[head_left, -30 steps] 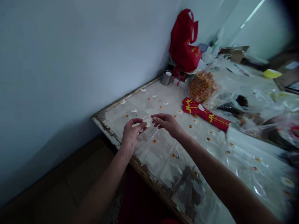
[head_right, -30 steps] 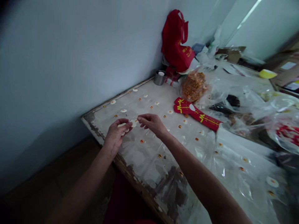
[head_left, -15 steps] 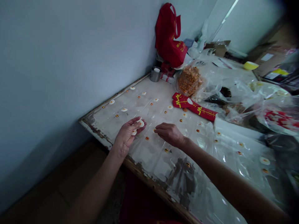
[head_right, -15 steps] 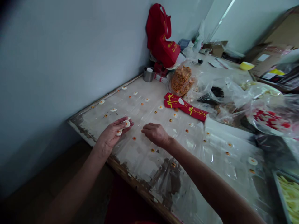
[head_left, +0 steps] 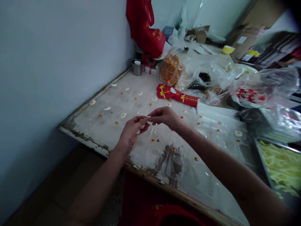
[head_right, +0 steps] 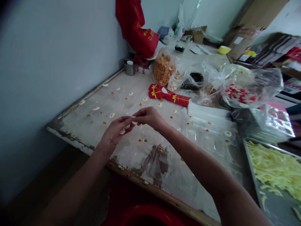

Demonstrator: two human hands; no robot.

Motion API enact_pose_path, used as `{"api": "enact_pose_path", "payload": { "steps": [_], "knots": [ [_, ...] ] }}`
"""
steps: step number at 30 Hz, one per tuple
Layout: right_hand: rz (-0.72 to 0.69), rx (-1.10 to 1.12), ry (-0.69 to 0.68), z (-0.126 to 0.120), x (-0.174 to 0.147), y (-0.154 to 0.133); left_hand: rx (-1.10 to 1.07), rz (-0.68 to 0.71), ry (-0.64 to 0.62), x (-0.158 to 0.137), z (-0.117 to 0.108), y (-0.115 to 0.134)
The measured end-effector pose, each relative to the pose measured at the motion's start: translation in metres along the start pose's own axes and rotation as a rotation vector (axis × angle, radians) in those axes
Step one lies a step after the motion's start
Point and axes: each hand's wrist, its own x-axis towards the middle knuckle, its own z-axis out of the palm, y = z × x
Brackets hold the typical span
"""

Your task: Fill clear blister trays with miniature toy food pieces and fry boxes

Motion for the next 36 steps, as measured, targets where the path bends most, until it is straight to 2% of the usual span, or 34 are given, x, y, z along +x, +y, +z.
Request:
{"api": "enact_pose_path", "payload": {
  "steps": [3, 5, 9, 12, 14, 16, 18, 21, 24, 26, 29, 31, 36],
  "knots": [
    [0.182, 0.032, 0.153, -0.009, -0.017, 0.022, -0.093, -0.059, 0.044, -0.001, 0.001, -0.004],
    [0.249, -0.002, 0.224, -0.006, -0.029, 0.043, -0.127, -0.078, 0.070, -0.002, -0.002, -0.004],
    [0.219, -0.145, 0.339, 0.012, -0.043, 0.070, -0.058, -0.084, -0.069, -0.006, -0.001, -0.008],
    [0.161, -0.282, 0.407, 0.016, -0.045, 0.072, -0.002, -0.111, -0.103, -0.008, 0.006, -0.012],
    [0.128, -0.310, 0.414, 0.009, -0.048, 0.066, 0.036, -0.112, -0.060, -0.008, 0.011, -0.014],
    [0.074, -0.204, 0.379, -0.001, -0.054, 0.055, 0.087, -0.127, -0.005, -0.009, 0.017, -0.018],
    [0.030, -0.012, 0.263, -0.010, -0.062, 0.045, 0.128, -0.153, 0.014, -0.011, 0.026, -0.024],
    [0.018, 0.213, 0.117, -0.024, -0.078, 0.036, 0.150, -0.164, -0.051, -0.019, 0.047, -0.038],
    [0.090, 0.275, 0.210, -0.043, -0.098, 0.041, 0.086, -0.180, -0.123, -0.029, 0.068, -0.051],
    [0.187, 0.244, 0.306, -0.055, -0.113, 0.052, -0.016, -0.215, -0.131, -0.034, 0.077, -0.056],
    [0.292, 0.189, 0.361, -0.063, -0.131, 0.072, -0.145, -0.269, -0.105, -0.036, 0.080, -0.061],
    [0.276, 0.096, 0.391, -0.059, -0.133, 0.085, -0.167, -0.290, -0.108, -0.036, 0.081, -0.062],
    [0.152, -0.395, 0.464, -0.048, -0.117, 0.094, -0.044, -0.234, -0.168, -0.041, 0.086, -0.067]
  ]
}}
